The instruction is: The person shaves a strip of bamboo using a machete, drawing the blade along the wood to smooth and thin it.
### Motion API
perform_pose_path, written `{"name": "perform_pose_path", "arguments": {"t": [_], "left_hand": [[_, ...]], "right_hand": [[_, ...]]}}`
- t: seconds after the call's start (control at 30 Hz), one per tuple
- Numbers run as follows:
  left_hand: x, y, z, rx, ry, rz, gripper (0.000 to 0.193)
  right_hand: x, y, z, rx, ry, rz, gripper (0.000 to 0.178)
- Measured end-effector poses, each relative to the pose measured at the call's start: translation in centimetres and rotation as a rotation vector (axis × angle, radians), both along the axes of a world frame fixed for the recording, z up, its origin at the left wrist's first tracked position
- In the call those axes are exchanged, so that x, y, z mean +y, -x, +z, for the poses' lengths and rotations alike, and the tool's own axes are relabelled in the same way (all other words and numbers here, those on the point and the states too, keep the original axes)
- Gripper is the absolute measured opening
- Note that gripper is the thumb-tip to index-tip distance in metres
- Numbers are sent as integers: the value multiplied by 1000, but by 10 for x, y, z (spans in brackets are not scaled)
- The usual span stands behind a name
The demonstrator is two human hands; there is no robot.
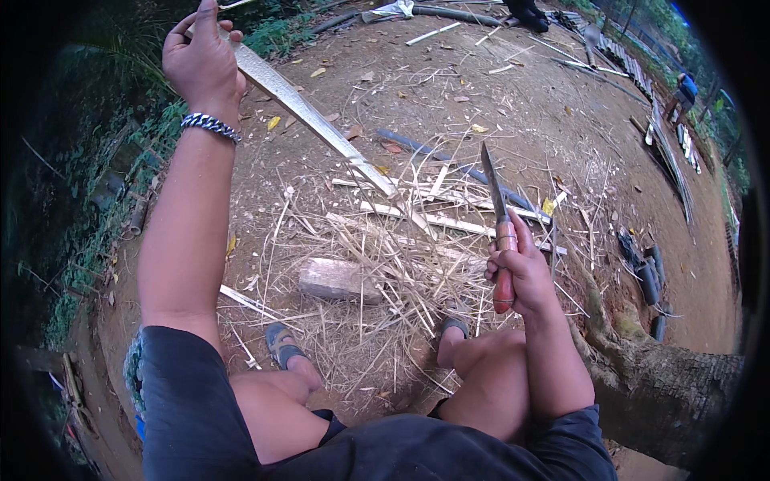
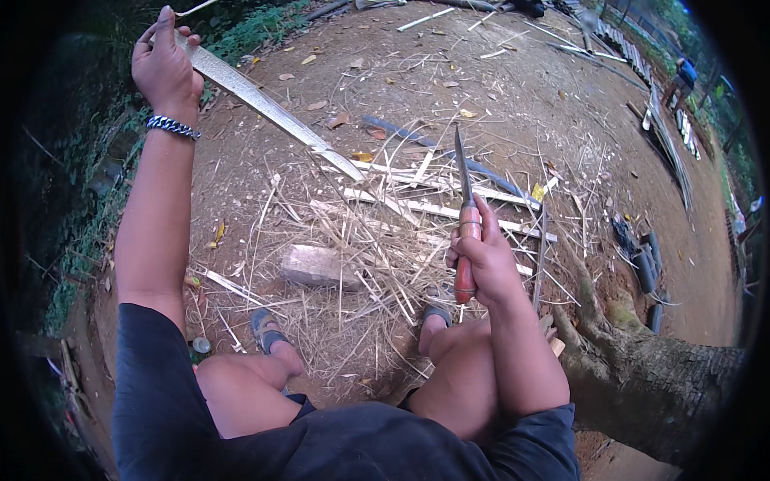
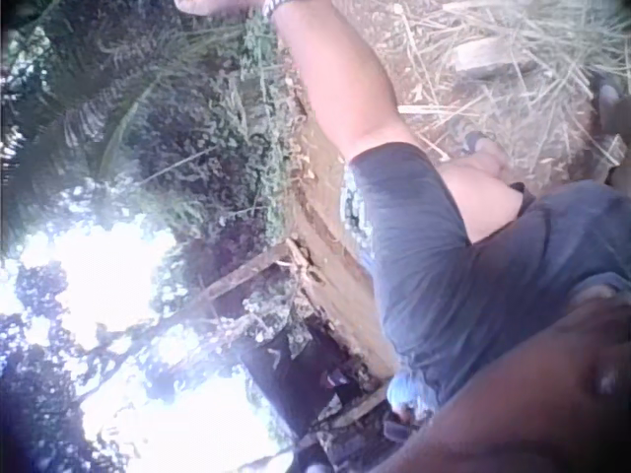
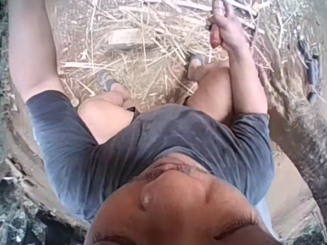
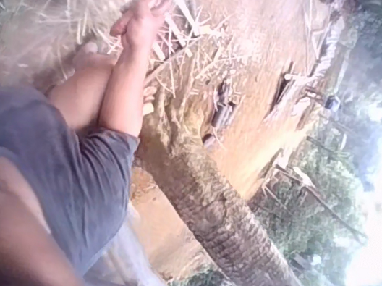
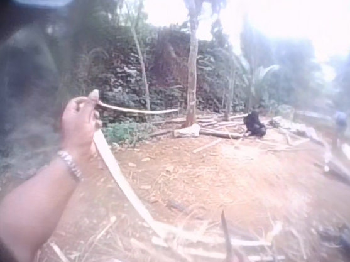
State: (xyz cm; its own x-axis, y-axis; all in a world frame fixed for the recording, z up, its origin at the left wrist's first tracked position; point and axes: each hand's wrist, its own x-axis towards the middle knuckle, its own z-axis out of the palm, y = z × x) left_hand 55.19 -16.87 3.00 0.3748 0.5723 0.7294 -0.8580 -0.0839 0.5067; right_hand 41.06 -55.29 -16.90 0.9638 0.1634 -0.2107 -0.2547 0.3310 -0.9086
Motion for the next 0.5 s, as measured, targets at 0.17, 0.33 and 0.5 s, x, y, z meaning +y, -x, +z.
{"name": "perform_pose_path", "arguments": {"t": [0.17, 0.33, 0.5], "left_hand": [[-35, 67, 93, 63, 16, 202, 51], [-53, 115, 143, -45, -162, 565, 42], [-48, 128, 132, 51, -236, 574, 36]], "right_hand": [[18, 16, 0, -53, 68, 63, 82], [26, 32, 0, -33, 101, 85, 81], [31, 38, 0, -57, 174, 91, 81]]}}
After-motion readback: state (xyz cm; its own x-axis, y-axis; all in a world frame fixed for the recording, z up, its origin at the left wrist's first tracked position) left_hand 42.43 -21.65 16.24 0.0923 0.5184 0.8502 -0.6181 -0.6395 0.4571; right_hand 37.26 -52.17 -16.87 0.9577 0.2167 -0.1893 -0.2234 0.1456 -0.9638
